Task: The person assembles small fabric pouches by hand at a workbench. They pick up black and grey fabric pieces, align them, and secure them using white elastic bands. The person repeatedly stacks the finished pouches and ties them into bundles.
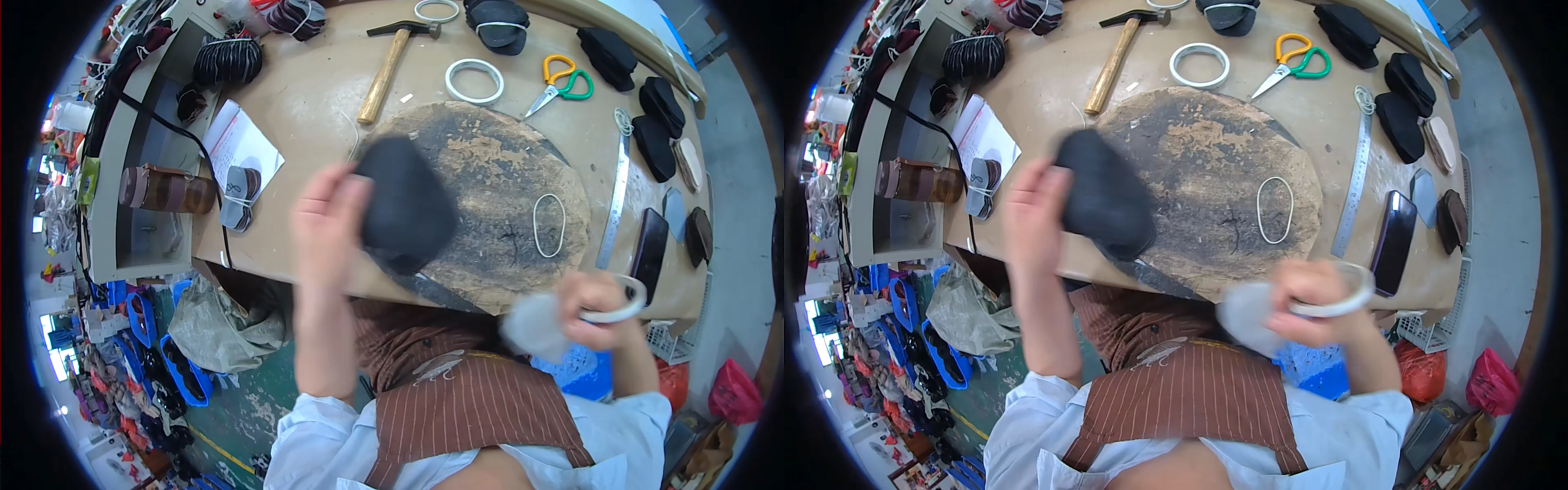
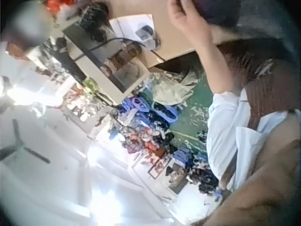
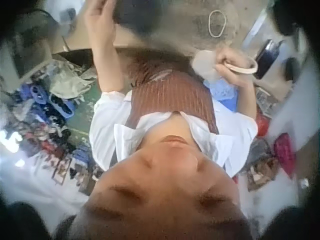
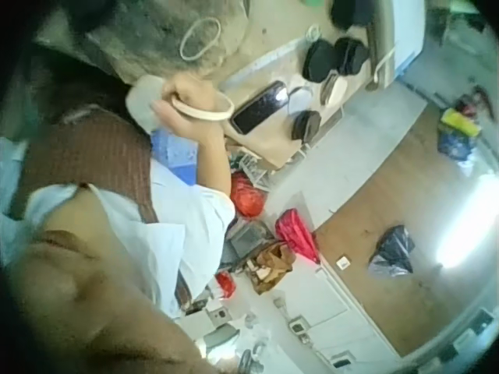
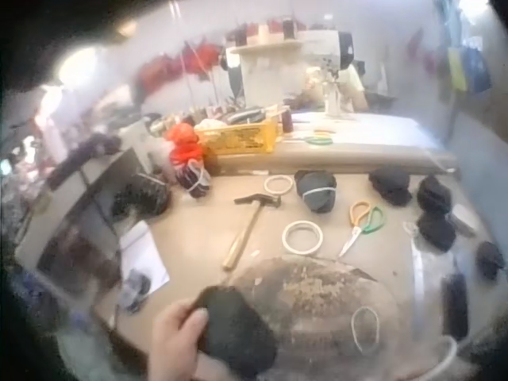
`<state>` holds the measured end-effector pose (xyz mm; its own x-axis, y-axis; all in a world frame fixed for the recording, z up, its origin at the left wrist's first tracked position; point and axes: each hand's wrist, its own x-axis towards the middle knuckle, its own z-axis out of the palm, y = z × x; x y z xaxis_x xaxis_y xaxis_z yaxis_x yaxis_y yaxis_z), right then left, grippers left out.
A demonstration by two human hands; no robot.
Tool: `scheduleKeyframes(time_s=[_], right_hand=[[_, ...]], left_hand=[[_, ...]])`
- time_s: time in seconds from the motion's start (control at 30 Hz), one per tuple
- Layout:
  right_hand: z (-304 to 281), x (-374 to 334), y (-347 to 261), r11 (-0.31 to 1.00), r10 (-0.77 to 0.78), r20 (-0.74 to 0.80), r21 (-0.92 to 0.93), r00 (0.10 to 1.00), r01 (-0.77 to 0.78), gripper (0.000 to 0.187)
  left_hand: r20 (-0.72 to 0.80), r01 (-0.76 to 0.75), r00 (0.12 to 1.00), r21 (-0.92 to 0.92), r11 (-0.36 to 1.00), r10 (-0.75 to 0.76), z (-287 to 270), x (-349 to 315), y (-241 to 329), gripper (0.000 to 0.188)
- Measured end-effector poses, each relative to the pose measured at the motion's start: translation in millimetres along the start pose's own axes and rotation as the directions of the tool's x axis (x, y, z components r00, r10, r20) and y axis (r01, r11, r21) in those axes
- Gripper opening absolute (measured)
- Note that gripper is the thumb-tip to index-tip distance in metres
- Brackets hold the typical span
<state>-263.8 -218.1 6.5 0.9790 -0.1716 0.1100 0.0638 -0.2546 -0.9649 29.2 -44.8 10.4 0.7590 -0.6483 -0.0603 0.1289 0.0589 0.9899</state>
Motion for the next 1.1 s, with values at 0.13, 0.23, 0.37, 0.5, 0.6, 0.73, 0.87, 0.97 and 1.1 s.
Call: scheduleKeyframes(time_s=[0.13,0.23,0.37,0.5,0.6,0.73,0.87,0.97,1.1], right_hand=[[-34.6,-31.2,-26.2,0.89,0.396,-0.377,-0.068,0.837,-0.451,0.028],[-28.0,15.4,-29.8,0.937,0.258,-0.462,-0.095,0.848,-0.337,0.034],[-48.9,98.1,-14.1,0.832,0.243,-0.367,-0.397,0.898,-0.388,0.046],[-83.4,187.5,46.0,0.568,0.183,-0.389,-0.708,0.903,-0.42,0.048],[-79.4,205.2,81.6,0.363,-0.169,-0.393,-0.877,0.904,-0.314,0.045],[8.3,184.0,17.3,0.83,0.148,-0.298,-0.481,0.943,-0.282,0.056],[67.2,162.3,23.3,0.882,0.435,-0.102,-0.154,0.895,-0.446,0.069],[87.4,173.9,32.4,0.896,0.289,-0.073,-0.33,0.955,-0.296,0.068],[101.8,169.8,27.8,0.927,0.228,-0.036,-0.297,0.973,-0.228,0.065]], left_hand=[[0.115,0.158,0.979,0.118,0.98,-0.171,-58.5,27.7,-10.9,0.026],[0.03,-0.101,0.98,0.927,0.36,0.196,-69.6,22.3,-65.4,0.057],[-0.01,0.062,0.997,0.651,0.757,-0.073,-80.6,26.0,-82.4,0.065],[0.002,0.028,0.999,0.69,0.723,-0.041,-61.4,12.7,-69.8,0.065],[-0.061,0.039,0.998,0.772,0.634,0.012,-40.7,-13.3,-52.0,0.064],[-0.104,0.003,0.992,0.581,0.814,0.071,-50.4,-37.1,-69.1,0.057],[-0.042,-0.063,0.994,0.541,0.839,0.101,-30.8,-49.5,-73.4,0.059],[-0.022,-0.1,0.989,0.635,0.766,0.147,-20.5,-66.4,-74.2,0.061],[-0.084,-0.046,0.994,0.282,0.958,0.072,-14.4,-88.9,-83.3,0.063]])
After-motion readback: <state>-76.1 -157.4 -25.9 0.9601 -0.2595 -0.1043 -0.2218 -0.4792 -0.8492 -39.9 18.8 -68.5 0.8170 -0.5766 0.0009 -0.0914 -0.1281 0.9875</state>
